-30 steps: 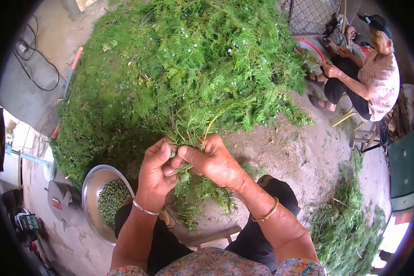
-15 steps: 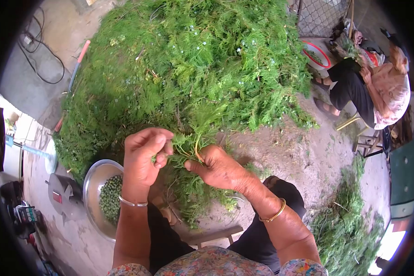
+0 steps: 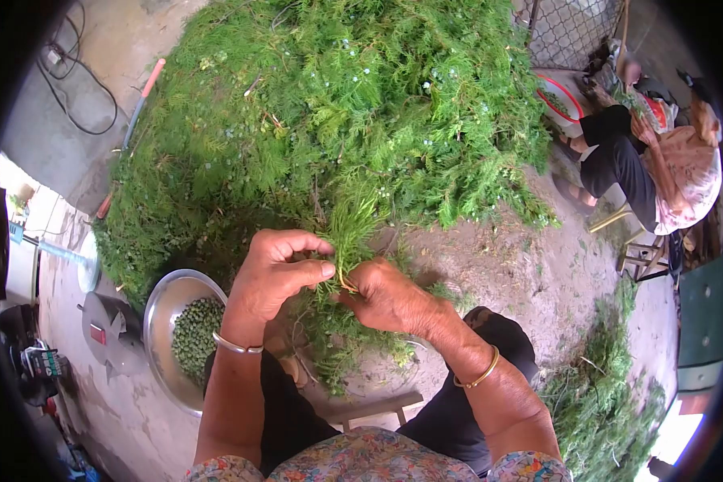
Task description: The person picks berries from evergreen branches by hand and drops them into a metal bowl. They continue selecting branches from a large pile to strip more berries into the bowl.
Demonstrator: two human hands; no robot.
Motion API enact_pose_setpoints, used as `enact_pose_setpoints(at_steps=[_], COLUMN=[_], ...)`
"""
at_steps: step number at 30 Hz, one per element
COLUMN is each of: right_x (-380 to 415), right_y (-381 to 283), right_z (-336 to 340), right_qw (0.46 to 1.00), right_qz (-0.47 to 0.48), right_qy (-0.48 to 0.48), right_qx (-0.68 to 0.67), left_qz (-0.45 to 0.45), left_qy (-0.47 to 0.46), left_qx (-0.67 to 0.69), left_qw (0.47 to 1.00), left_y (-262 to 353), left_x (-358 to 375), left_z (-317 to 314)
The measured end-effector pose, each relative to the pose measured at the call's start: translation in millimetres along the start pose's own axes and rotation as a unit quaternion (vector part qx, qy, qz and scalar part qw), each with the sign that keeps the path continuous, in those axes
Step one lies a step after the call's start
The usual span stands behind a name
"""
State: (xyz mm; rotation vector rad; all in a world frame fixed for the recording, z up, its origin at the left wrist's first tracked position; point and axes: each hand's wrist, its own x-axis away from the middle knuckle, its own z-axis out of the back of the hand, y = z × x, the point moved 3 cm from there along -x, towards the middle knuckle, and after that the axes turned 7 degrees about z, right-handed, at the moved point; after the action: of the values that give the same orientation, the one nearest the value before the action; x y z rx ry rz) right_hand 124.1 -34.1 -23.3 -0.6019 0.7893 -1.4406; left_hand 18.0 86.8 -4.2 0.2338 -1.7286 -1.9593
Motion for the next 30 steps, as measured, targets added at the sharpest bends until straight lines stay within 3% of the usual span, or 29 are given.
enact_pose_setpoints(at_steps=[4, 7, 10, 12, 16, 18, 19, 22, 25, 26, 27, 29, 30], right_x=[-0.1, -0.3, 1.0, 1.8, 1.8, 0.1, -1.3, -5.0, -7.9, -8.5, -6.9, -2.3, -2.4], right_y=[0.1, -1.4, 0.1, 0.9, 0.9, -1.5, -2.8, -1.1, 2.7, 2.0, 1.5, 1.0, 0.4], right_z=[2.5, 3.4, 4.2, 3.9, 2.4, 3.1, 3.7, 3.2, -2.2, -1.8, -0.6, 2.0, 2.8], right_qw=[1.000, 0.999, 0.999, 1.000, 0.999, 0.998, 0.996, 0.990, 0.987, 0.983, 0.983, 0.979, 0.979], right_qz=[-0.008, -0.007, 0.001, 0.003, -0.005, -0.002, -0.028, -0.068, -0.050, -0.017, -0.017, -0.038, -0.037], right_qy=[-0.010, 0.006, 0.015, 0.006, -0.001, 0.010, 0.003, -0.006, 0.027, 0.062, 0.063, 0.065, 0.065], right_qx=[-0.002, -0.039, -0.038, -0.018, -0.038, -0.056, -0.085, -0.123, -0.153, -0.173, -0.173, -0.191, -0.190], left_qz=[0.029, 0.058, 0.018, -0.075, -0.081, -0.013, -0.014, 0.023, -0.009, -0.080, -0.073, -0.003, 0.001], left_qy=[0.024, 0.011, -0.002, -0.012, -0.048, 0.034, 0.034, 0.144, 0.171, 0.219, 0.279, 0.336, 0.293], left_qx=[0.024, 0.117, 0.058, -0.032, -0.066, -0.020, -0.020, 0.116, 0.163, 0.124, 0.069, 0.240, 0.328], left_qw=[0.999, 0.991, 0.998, 0.997, 0.993, 0.999, 0.999, 0.982, 0.972, 0.965, 0.955, 0.911, 0.898], left_y=[1.6, -1.2, -0.7, -0.6, -3.9, 1.7, 1.9, -10.1, -16.4, -17.0, -19.7, -16.0, -17.5], left_x=[1.5, 1.8, 1.6, -0.2, -0.8, 2.7, 2.3, -1.9, -5.8, -7.2, -8.9, -7.5, -6.9], left_z=[-0.4, 1.3, 2.7, 1.5, 2.9, 3.9, 1.7, -0.1, -1.2, 0.0, 11.1, 32.3, 43.3])
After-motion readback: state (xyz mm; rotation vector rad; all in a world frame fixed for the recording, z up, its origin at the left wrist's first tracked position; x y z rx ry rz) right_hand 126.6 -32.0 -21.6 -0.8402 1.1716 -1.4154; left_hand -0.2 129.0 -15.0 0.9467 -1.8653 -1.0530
